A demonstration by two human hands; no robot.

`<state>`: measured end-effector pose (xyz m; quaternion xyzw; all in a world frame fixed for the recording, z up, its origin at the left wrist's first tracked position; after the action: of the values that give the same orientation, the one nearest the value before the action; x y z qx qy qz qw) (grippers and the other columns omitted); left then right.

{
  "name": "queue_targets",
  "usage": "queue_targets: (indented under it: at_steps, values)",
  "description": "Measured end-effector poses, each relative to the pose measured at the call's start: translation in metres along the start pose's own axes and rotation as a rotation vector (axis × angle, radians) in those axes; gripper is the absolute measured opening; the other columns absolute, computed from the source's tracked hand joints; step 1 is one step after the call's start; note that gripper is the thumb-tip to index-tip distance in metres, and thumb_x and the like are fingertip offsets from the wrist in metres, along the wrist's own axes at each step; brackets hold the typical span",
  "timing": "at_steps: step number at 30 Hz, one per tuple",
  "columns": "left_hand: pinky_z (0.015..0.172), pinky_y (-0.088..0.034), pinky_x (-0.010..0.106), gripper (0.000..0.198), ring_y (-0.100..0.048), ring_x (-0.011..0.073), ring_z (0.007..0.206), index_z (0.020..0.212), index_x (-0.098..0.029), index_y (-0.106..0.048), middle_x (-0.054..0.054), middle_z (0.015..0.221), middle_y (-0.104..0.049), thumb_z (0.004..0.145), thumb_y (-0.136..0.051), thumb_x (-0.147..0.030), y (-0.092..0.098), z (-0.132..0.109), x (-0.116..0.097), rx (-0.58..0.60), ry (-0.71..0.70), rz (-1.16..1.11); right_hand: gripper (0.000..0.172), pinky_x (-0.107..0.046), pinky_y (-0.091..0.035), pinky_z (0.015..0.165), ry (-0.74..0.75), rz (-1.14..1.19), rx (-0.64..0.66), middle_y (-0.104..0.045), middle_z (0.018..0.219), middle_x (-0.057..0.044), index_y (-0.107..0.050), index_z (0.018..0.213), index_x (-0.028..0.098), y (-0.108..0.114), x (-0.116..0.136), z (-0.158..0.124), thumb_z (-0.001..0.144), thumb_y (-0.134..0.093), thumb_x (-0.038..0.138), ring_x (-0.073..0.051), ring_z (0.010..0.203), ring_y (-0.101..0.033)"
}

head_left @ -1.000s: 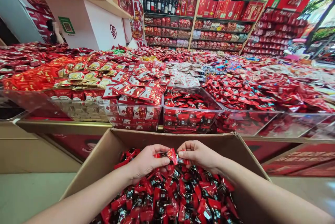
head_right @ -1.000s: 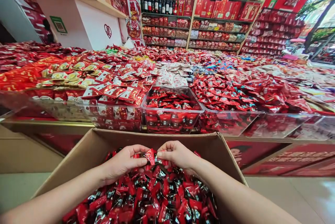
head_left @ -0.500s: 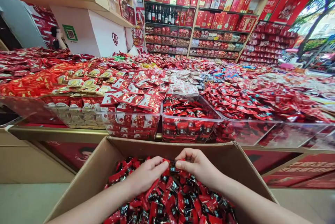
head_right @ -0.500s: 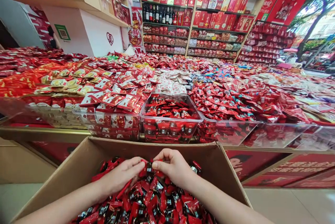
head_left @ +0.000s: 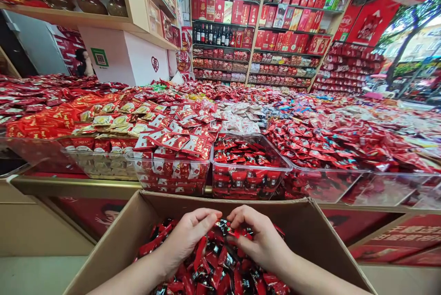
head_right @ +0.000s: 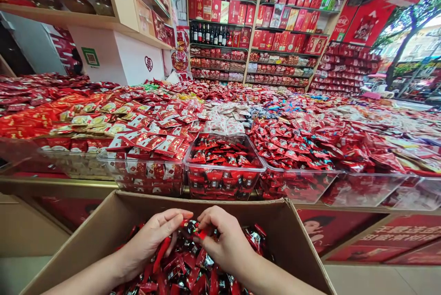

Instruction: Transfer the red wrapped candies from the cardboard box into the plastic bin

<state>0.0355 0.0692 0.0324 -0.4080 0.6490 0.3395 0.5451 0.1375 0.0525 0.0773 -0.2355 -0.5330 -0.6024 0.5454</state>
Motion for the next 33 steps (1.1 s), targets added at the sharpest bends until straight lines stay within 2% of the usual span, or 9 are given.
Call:
queue_targets:
  at_steps: [3,6,13,16,19,23,26,29,33]
  values:
    - [0.072,-0.04,0.024,0.028,-0.054,0.0158,0.079,0.094,-0.016,-0.056,0.001,0.073,-0.062,0.068,-0.057,-0.027,0.005,-0.001,-0.007,-0.04,-0.061,0.021,0.016,-0.025,-0.04,0.07,0.018,0.042,0.051,-0.051,0.093,-0.004,-0.049,0.078,0.019,-0.005,0.005,-0.004,0.064,-0.056,0.015,-0.013,0.08,-0.049]
    - [0.076,-0.039,0.027,0.031,-0.052,0.0162,0.084,0.099,-0.017,-0.052,0.004,0.09,-0.06,0.069,-0.056,-0.02,0.007,-0.002,-0.015,-0.037,-0.157,0.03,0.025,-0.025,-0.042,0.068,-0.144,0.302,0.081,-0.048,0.099,-0.005,-0.045,0.087,0.019,-0.012,-0.009,-0.007,0.066,-0.058,0.022,-0.013,0.081,-0.049]
    - [0.057,-0.038,0.019,0.046,-0.047,0.0074,0.061,0.112,-0.023,-0.039,-0.003,0.076,-0.055,0.07,-0.055,-0.017,0.001,-0.004,-0.012,0.009,-0.141,0.048,0.026,-0.021,-0.04,0.059,-0.395,0.505,-0.025,-0.05,0.073,0.002,-0.044,0.077,0.017,-0.013,-0.04,-0.008,0.061,-0.063,0.024,-0.008,0.065,-0.048]
    - [0.051,-0.036,0.018,0.03,-0.045,0.0065,0.056,0.099,-0.019,-0.049,-0.001,0.079,-0.056,0.071,-0.054,-0.024,-0.002,-0.003,-0.008,0.028,-0.085,0.036,0.023,-0.019,-0.039,0.053,-0.412,0.479,0.019,-0.049,0.065,0.003,-0.043,0.074,0.017,-0.016,-0.042,-0.009,0.063,-0.061,0.026,-0.007,0.057,-0.046]
    - [0.047,-0.034,0.017,0.017,-0.043,0.0057,0.051,0.083,-0.015,-0.055,-0.002,0.068,-0.055,0.071,-0.054,-0.027,0.004,-0.001,-0.005,-0.013,-0.028,0.036,0.02,-0.021,-0.041,0.056,-0.262,0.258,0.07,-0.051,0.077,-0.002,-0.046,0.077,0.017,-0.013,-0.026,-0.006,0.066,-0.058,0.028,-0.009,0.064,-0.049]
    - [0.044,-0.033,0.017,0.016,-0.041,0.0053,0.046,0.077,-0.014,-0.055,-0.004,0.059,-0.052,0.068,-0.056,-0.027,0.008,-0.001,0.003,-0.035,0.075,-0.067,0.035,-0.028,-0.039,0.081,0.185,-0.216,0.19,-0.041,0.113,-0.009,-0.047,0.097,0.02,-0.02,0.021,-0.008,0.064,-0.059,0.023,-0.017,0.098,-0.043]
    - [0.041,-0.03,0.016,0.017,-0.039,0.0044,0.042,0.075,-0.014,-0.055,-0.005,0.054,-0.05,0.069,-0.055,-0.029,0.001,-0.003,0.0,0.01,0.068,-0.134,0.027,-0.028,-0.04,0.079,0.356,-0.466,0.204,-0.048,0.109,-0.008,-0.045,0.099,0.021,-0.022,0.038,-0.015,0.073,-0.044,0.012,-0.015,0.095,-0.046]
    - [0.04,-0.028,0.016,0.025,-0.04,0.0044,0.04,0.075,-0.013,-0.055,-0.003,0.054,-0.052,0.076,-0.044,-0.036,-0.003,-0.006,-0.005,0.05,0.041,-0.225,0.024,-0.028,-0.042,0.073,0.486,-0.574,0.121,-0.055,0.099,-0.007,-0.045,0.095,0.022,-0.006,0.062,-0.018,0.074,-0.043,0.011,-0.015,0.087,-0.05]
    - [0.041,-0.028,0.016,0.024,-0.043,0.0042,0.041,0.079,-0.013,-0.054,0.0,0.06,-0.056,0.076,-0.045,-0.035,0.004,-0.003,0.0,0.039,0.051,-0.256,0.015,-0.028,-0.041,0.072,0.505,-0.632,-0.185,-0.054,0.095,-0.006,-0.046,0.082,0.022,0.056,0.098,0.01,0.071,-0.047,0.012,-0.016,0.087,-0.05]
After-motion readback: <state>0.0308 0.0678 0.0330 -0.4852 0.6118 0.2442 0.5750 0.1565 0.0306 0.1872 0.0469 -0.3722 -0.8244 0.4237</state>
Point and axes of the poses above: each hand's wrist, its own z-axis towards the middle knuckle, its own y-axis out of the back of the hand, x = y × z, the point moved 10 cm from there along z, towards the middle knuckle
